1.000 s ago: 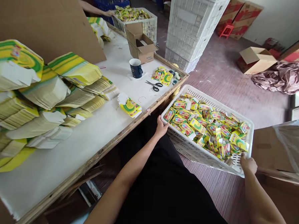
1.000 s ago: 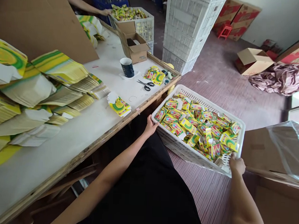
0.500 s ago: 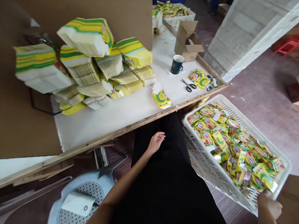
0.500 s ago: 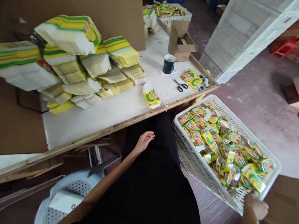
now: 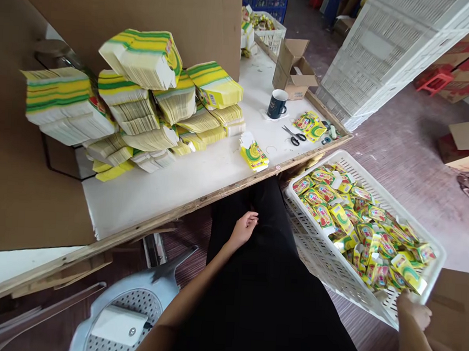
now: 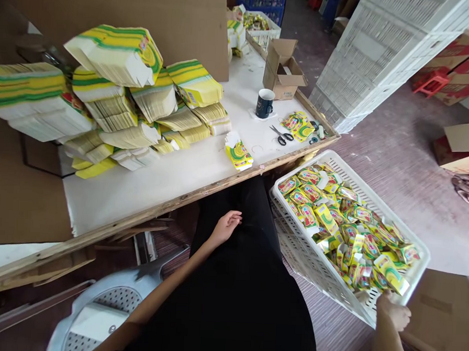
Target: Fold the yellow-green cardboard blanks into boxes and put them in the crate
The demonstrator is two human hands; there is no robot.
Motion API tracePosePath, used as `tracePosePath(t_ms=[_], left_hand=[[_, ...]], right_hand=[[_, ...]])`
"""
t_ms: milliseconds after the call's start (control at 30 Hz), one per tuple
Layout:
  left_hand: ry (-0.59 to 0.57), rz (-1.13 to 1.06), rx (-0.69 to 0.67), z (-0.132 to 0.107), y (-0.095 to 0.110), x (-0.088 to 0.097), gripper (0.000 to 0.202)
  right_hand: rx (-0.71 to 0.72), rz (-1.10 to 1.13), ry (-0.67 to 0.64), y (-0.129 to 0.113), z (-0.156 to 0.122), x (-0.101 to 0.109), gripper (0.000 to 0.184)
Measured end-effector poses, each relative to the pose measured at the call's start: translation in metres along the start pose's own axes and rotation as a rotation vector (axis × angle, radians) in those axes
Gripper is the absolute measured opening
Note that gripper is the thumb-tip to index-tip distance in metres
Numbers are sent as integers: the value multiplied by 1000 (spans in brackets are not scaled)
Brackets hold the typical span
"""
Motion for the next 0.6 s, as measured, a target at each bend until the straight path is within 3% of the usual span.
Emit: tracePosePath(t_ms=[67, 233, 467, 600], left_hand=[[-16, 55, -9, -1, 1, -2, 22], [-68, 201, -42, -2, 4, -7, 24], [-116, 333, -76, -1, 7, -7, 27], [-128, 363, -78, 4, 8, -6, 27]], right_hand=[[-160, 66, -1, 9, -7, 2, 85], [-120, 84, -22, 5, -15, 3, 86], [-128, 140, -75, 11, -16, 10, 67], [-220, 159, 13, 12, -34, 15, 64]])
Point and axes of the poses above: each hand's wrist, its own z-axis towards the middle knuckle, its own x-axis out of the back of the hand, y = z × x, the point moved 7 cm from there along z, towards the middle knuckle, and after that the axes turned 2 degrees about y, right-handed, at the moved point
